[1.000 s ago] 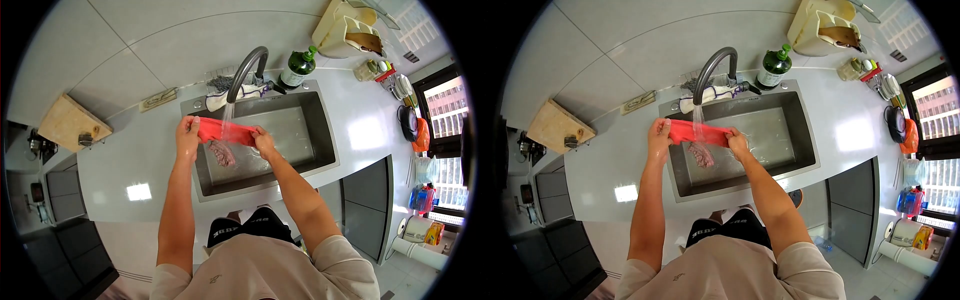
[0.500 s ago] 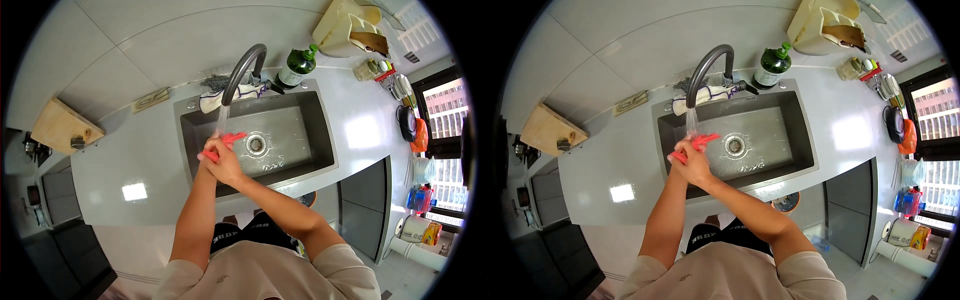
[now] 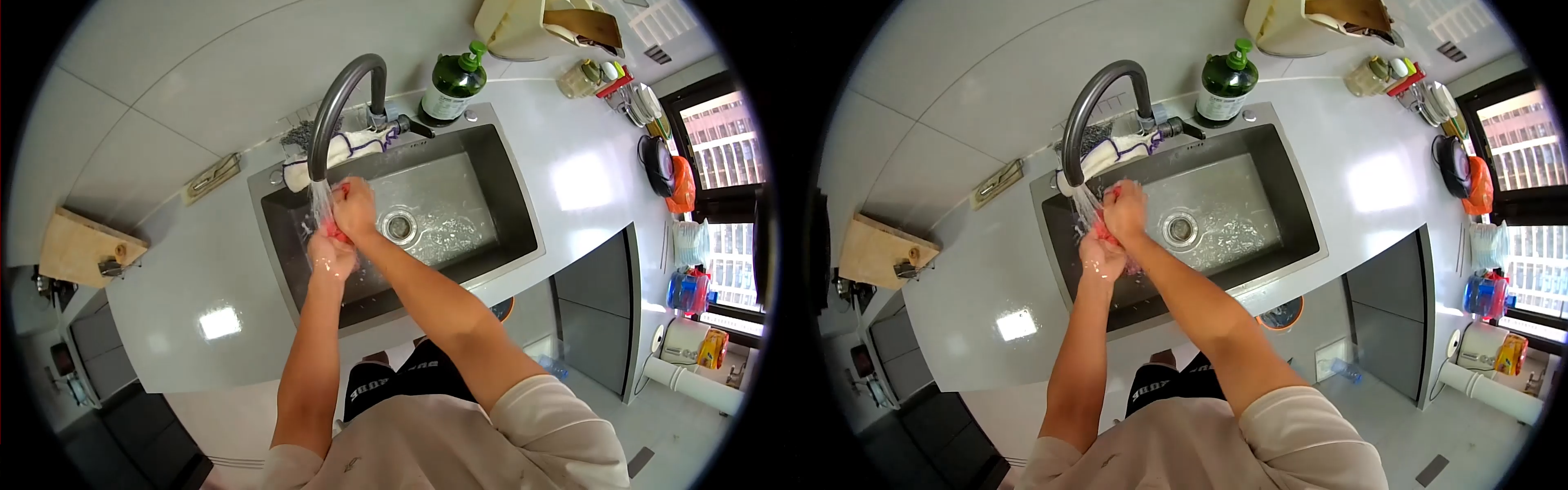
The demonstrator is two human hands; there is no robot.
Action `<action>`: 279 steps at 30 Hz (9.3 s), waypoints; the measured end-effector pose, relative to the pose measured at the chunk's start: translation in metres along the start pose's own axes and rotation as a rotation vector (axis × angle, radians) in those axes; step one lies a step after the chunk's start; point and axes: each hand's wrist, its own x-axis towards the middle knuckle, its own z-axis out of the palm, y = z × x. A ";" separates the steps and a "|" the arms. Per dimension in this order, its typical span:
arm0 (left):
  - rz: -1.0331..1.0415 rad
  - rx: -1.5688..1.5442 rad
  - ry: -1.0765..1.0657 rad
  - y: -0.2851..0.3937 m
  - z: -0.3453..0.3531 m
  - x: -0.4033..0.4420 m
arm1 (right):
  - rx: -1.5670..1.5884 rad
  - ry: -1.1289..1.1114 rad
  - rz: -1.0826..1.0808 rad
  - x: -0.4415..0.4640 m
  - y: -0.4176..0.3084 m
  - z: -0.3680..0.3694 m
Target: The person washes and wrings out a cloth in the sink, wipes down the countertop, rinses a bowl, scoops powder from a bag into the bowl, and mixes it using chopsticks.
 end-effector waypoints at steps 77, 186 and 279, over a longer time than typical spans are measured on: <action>0.478 1.041 0.162 0.058 -0.048 -0.009 | 0.603 -0.331 0.161 -0.024 -0.016 -0.045; 0.076 0.627 -0.164 0.071 -0.004 -0.048 | 0.517 -0.578 0.498 0.008 0.001 -0.078; 0.373 0.681 0.072 -0.019 0.053 -0.059 | 0.802 -0.167 0.515 -0.003 0.028 -0.098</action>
